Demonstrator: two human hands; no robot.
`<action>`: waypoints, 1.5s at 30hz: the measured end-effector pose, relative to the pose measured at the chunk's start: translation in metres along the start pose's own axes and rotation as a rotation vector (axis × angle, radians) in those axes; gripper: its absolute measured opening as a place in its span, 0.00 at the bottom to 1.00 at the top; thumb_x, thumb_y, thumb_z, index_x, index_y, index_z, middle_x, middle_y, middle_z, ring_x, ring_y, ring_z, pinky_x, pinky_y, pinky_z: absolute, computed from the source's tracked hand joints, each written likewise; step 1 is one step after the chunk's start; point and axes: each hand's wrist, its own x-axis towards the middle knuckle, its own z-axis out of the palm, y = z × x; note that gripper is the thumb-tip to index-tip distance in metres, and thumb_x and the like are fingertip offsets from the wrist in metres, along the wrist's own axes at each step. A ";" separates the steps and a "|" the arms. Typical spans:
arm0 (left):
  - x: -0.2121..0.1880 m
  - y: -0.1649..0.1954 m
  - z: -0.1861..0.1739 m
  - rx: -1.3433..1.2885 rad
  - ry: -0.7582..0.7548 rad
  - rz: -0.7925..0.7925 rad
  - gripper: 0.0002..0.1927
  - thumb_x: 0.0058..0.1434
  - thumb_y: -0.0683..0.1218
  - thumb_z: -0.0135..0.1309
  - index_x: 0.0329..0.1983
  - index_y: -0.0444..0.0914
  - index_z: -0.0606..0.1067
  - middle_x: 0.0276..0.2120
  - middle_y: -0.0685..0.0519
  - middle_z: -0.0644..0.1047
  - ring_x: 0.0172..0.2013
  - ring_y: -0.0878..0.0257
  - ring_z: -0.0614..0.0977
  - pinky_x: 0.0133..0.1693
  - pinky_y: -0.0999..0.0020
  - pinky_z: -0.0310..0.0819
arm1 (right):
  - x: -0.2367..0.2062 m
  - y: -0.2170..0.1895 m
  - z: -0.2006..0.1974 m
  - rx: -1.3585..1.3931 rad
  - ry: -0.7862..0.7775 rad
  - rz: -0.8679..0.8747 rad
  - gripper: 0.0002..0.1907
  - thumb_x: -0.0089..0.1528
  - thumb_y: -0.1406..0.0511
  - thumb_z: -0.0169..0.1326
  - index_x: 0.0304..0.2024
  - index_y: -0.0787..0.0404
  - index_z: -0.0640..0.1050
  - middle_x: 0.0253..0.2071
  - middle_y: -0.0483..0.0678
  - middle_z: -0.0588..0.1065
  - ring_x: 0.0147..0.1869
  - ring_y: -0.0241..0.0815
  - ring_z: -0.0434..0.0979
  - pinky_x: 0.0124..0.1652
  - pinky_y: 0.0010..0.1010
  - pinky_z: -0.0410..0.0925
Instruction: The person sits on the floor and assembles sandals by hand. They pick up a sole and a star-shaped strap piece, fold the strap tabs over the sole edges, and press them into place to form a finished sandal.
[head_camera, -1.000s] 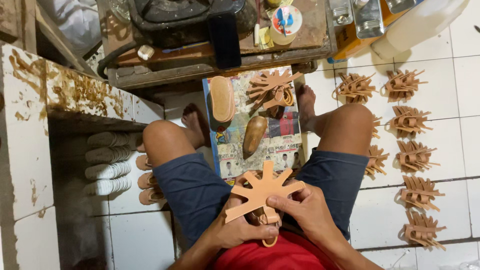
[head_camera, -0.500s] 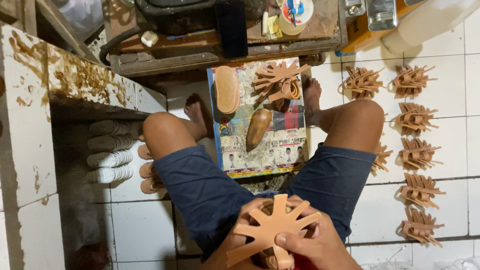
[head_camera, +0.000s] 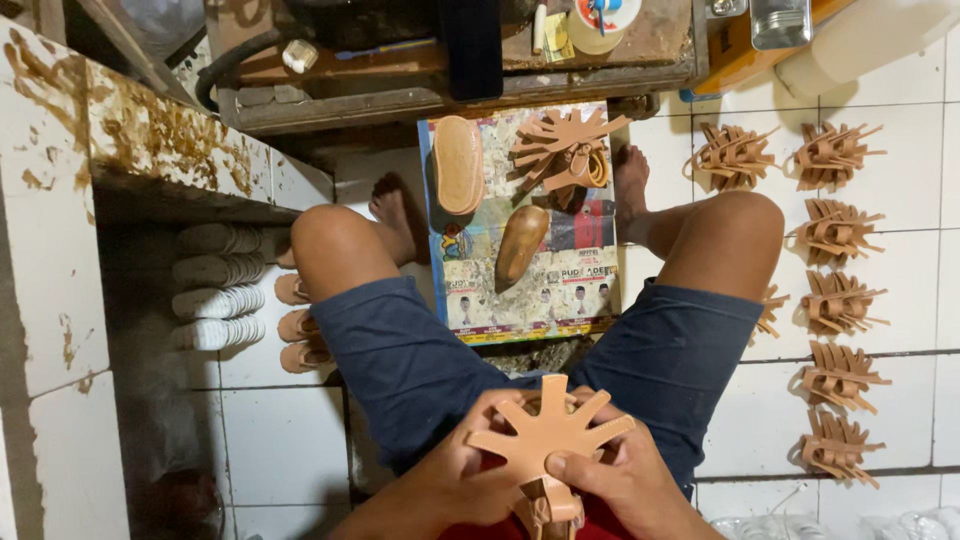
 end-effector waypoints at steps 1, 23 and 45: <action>0.001 -0.001 0.002 0.012 0.007 -0.013 0.40 0.55 0.54 0.66 0.65 0.35 0.61 0.53 0.49 0.72 0.54 0.65 0.75 0.55 0.67 0.73 | 0.000 0.000 -0.001 -0.021 -0.018 -0.007 0.29 0.54 0.69 0.64 0.57 0.70 0.74 0.47 0.51 0.79 0.50 0.38 0.78 0.49 0.33 0.72; 0.020 -0.022 -0.011 0.273 0.021 0.072 0.28 0.62 0.49 0.62 0.59 0.33 0.64 0.51 0.49 0.71 0.53 0.65 0.74 0.55 0.68 0.72 | 0.004 0.001 -0.013 0.079 -0.167 0.120 0.31 0.57 0.65 0.62 0.62 0.62 0.70 0.47 0.47 0.79 0.46 0.35 0.79 0.45 0.30 0.73; 0.014 -0.011 -0.004 0.146 -0.020 -0.009 0.35 0.60 0.53 0.64 0.61 0.33 0.60 0.51 0.48 0.70 0.52 0.65 0.74 0.52 0.67 0.74 | 0.010 0.001 -0.014 0.042 -0.141 0.078 0.31 0.54 0.67 0.66 0.58 0.65 0.72 0.48 0.48 0.76 0.51 0.37 0.77 0.50 0.32 0.71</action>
